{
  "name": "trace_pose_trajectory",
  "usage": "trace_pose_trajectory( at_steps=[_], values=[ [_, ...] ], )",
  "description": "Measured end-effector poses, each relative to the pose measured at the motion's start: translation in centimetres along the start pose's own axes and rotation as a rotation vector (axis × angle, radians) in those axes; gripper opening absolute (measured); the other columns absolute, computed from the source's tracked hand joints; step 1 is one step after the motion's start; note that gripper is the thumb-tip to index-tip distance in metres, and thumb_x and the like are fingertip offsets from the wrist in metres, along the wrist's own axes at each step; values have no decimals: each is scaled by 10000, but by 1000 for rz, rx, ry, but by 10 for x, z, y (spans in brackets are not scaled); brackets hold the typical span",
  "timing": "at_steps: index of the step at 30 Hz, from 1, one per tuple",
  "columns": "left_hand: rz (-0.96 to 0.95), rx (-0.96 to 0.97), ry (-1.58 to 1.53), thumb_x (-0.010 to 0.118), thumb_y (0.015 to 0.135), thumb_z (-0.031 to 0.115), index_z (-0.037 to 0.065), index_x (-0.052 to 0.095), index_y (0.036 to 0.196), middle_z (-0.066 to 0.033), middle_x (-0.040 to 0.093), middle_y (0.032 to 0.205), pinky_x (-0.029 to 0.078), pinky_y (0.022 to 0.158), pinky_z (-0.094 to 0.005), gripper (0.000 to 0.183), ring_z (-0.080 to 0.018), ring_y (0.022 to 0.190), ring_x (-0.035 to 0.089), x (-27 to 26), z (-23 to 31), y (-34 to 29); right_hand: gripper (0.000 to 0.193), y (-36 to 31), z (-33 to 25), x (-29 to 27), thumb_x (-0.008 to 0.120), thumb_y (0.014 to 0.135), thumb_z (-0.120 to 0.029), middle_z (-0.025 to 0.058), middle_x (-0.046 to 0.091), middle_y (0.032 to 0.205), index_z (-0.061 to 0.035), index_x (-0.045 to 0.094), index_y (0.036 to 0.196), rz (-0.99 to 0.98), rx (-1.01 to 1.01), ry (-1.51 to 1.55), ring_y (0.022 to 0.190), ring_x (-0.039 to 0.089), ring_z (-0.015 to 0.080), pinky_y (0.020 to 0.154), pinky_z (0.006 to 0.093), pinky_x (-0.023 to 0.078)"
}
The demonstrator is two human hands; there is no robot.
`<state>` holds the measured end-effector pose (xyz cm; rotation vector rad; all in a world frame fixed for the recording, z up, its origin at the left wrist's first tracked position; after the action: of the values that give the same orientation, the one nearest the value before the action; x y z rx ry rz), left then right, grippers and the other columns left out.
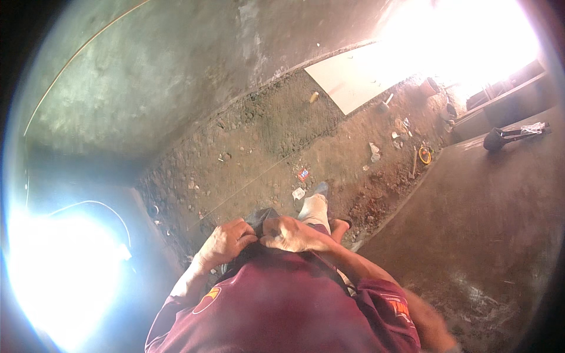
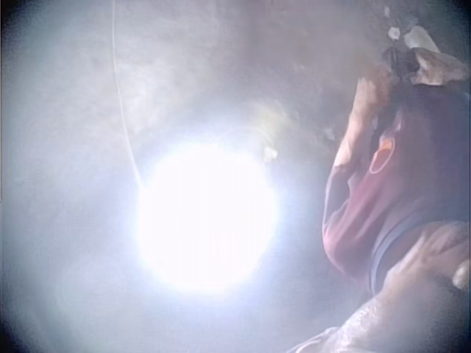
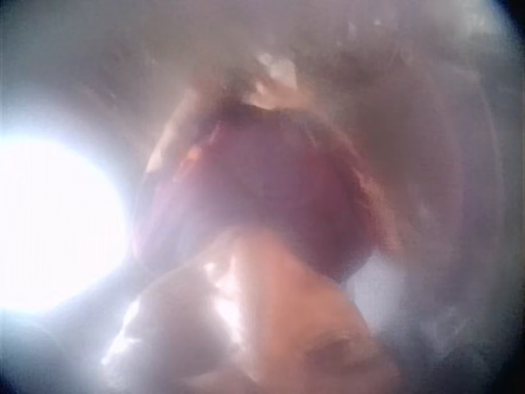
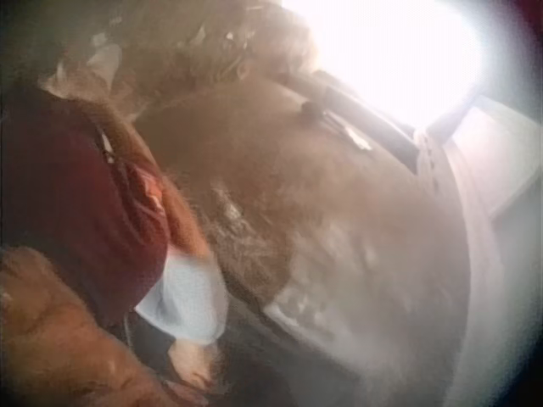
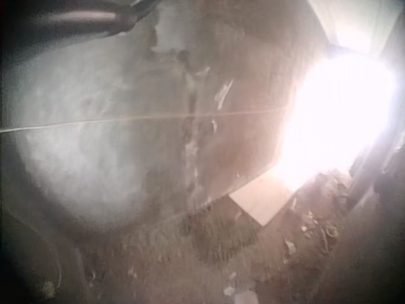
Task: The person adjusts the head-mounted camera, then scoops cement from a bucket and applies it to a wall using a trowel. The person spreads the cement across the surface and smooths it.
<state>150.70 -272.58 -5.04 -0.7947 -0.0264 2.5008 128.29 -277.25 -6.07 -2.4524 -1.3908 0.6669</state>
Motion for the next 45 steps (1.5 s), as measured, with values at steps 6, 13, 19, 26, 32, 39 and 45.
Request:
trace_pose_trajectory(
  at_steps=[6,13,19,26,32,39,45],
  values=[
    [-28,124,38,649,934,205,49,599,961,-141,599,908,512,670,-445,166,-371,814,640,24,33,86,198,-46,38,-69,672,904,-207,132,600,792,-26,592,909,232,-112,32,739,588,261,666,395,464],
    [-345,253,29,622,961,233,37,584,952,-157,586,868,516,667,-448,200,-382,787,639,90,106,262,290,-140,138,-189,632,955,-310,84,546,778,-35,579,882,238,187,324,771,532,164,713,348,438],
    [-497,279,26,650,947,259,69,635,957,-133,623,888,528,690,-433,191,-357,800,653,129,193,409,308,-227,174,-324,593,961,-331,108,524,729,-32,573,890,287,190,382,739,548,184,689,390,437],
    [-531,161,-13,656,938,236,59,641,967,-132,608,864,514,675,-437,181,-360,771,637,61,245,478,304,-216,155,-434,594,938,-332,160,575,786,-30,587,911,94,38,354,764,569,286,728,426,451],
    [-518,172,-108,680,916,192,49,640,938,-134,612,831,501,675,-418,150,-347,774,632,72,228,542,298,-204,194,-471,600,920,-312,116,590,788,-17,599,886,115,154,490,778,575,233,736,399,448],
    [-751,361,-85,677,917,221,50,665,935,-148,636,873,516,757,-406,172,-328,864,649,102,217,637,320,-225,220,-485,613,948,-360,68,565,811,-40,609,929,411,323,470,799,533,158,733,352,449],
    [-737,430,-15,652,922,252,43,654,937,-154,637,921,502,782,-425,210,-356,884,636,120,210,691,284,-223,222,-500,608,939,-291,33,599,828,-12,637,985,675,384,693,811,557,124,715,332,472]
  ],
)
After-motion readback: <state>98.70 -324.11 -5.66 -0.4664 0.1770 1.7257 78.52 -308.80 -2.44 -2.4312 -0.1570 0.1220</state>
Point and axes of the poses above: each hand's wrist, its own y-axis towards the middle knuckle, its own x-axis out of the palm, z = x × y, the point moved 1 cm from there along y, towards the middle knuckle
